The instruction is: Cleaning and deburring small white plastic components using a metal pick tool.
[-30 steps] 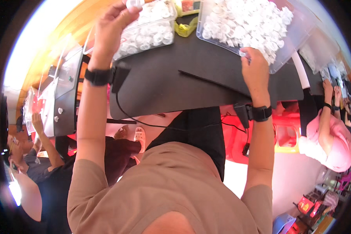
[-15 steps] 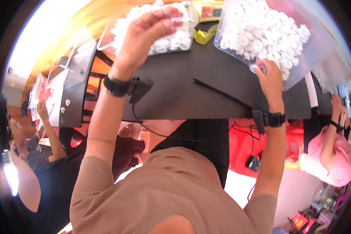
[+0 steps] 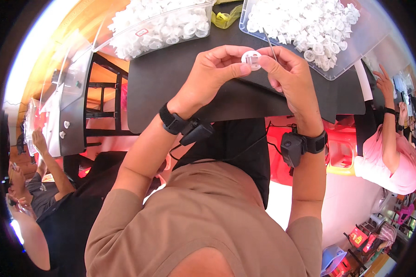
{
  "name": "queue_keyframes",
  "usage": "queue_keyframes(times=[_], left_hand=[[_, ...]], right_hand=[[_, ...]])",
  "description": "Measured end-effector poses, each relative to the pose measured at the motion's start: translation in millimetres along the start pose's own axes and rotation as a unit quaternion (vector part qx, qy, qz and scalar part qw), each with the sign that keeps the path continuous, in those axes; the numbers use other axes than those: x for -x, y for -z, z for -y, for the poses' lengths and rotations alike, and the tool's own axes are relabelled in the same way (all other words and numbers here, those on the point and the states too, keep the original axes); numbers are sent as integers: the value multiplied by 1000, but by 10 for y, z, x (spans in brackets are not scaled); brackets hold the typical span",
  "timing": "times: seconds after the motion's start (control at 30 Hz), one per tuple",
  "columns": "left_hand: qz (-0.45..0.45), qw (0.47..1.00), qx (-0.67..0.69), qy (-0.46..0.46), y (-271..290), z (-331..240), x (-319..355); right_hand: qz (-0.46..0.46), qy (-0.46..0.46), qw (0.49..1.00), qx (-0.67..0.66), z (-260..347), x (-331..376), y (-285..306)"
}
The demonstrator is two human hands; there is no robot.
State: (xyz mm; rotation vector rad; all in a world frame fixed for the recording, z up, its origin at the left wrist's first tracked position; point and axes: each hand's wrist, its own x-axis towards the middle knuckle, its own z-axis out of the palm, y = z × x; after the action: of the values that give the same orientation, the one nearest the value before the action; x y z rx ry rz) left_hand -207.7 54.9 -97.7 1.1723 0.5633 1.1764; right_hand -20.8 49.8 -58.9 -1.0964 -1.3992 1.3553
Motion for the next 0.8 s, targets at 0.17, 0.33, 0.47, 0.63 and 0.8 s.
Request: queue_keyframes(times=[0.17,0.33,0.47,0.63,0.8], left_hand=[[30,999,32,21,80,-78,-22],[47,998,34,39,121,-41,-4],[3,998,20,66,172,-32,84],[1,999,3,35,148,-37,161],[-29,999,38,26,99,-64,257]], right_hand=[[-10,40,997,72,48,7,-56],[-36,117,980,154,64,32,-152],[-76,202,954,206,-134,7,-223],[-97,161,969,159,-116,152,-363],[-85,64,994,-29,-141,222,-441]])
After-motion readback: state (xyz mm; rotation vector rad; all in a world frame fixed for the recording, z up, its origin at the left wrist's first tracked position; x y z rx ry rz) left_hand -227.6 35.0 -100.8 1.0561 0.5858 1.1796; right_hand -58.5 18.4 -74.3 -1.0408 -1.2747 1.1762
